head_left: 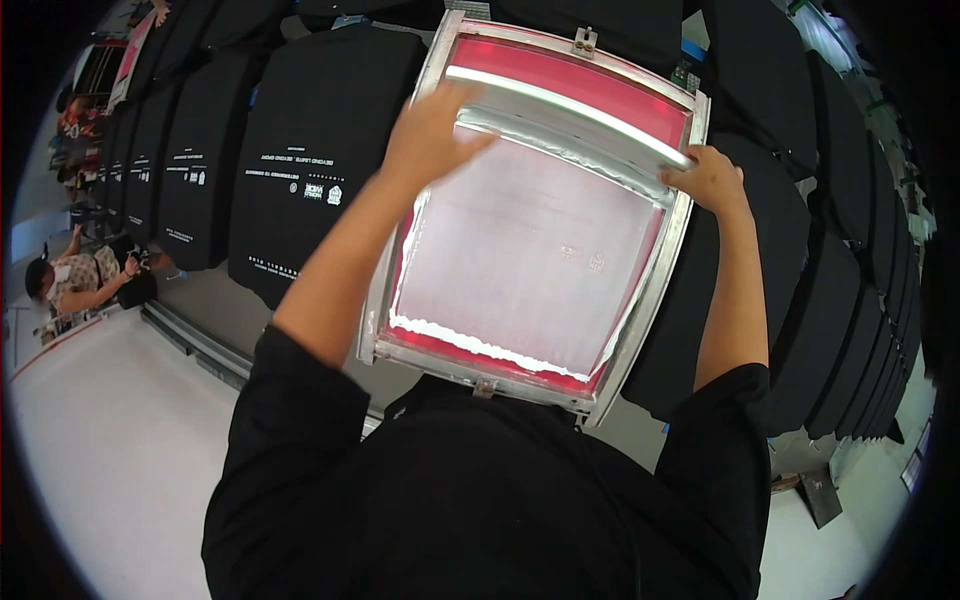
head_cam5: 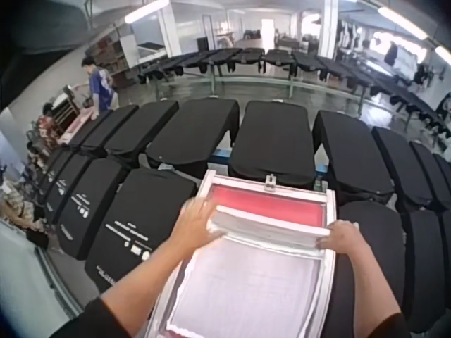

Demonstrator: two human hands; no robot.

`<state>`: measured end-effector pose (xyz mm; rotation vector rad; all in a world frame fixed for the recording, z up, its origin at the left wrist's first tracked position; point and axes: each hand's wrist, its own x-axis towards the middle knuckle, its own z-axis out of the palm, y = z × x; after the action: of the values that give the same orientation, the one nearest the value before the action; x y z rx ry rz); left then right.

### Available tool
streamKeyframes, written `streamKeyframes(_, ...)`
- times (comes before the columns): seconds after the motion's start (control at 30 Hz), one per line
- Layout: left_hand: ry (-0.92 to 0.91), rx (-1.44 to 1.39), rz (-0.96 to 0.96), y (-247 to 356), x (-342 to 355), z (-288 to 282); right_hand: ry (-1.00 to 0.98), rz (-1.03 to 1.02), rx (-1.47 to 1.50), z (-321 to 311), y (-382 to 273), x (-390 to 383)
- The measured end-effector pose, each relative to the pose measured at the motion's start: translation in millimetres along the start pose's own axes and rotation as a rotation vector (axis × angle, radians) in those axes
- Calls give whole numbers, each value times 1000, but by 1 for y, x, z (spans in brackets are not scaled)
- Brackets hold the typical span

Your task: Applying white ink to a screen and using a squeegee to print designs onto t-shirts.

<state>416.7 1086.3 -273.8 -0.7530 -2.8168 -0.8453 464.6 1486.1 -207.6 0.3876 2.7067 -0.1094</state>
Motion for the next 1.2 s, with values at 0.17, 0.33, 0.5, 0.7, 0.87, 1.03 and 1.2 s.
streamKeyframes(0.17,-1042,-617,-423,68,-213,-2,52,-430,166,14,-43,12)
streamKeyframes(0.33,-1019,-916,-693,125,-379,33,123,-544,57,35,-64,17)
streamKeyframes(0.5,-816,-792,-584,123,-410,59,120,-500,84,60,-69,-43)
streamKeyframes(0.7,-699,-869,-486,128,-401,46,88,-566,103,136,-89,-208)
streamKeyframes(0.87,-753,-773,-507,136,-394,44,167,-527,66,181,-116,-351)
streamKeyframes(1.03,-772,-596,-342,139,-385,34,154,-449,126,167,-110,-360)
streamKeyframes(1.2,-487,-371,-373,125,-362,7,115,-159,284,130,-91,-322)
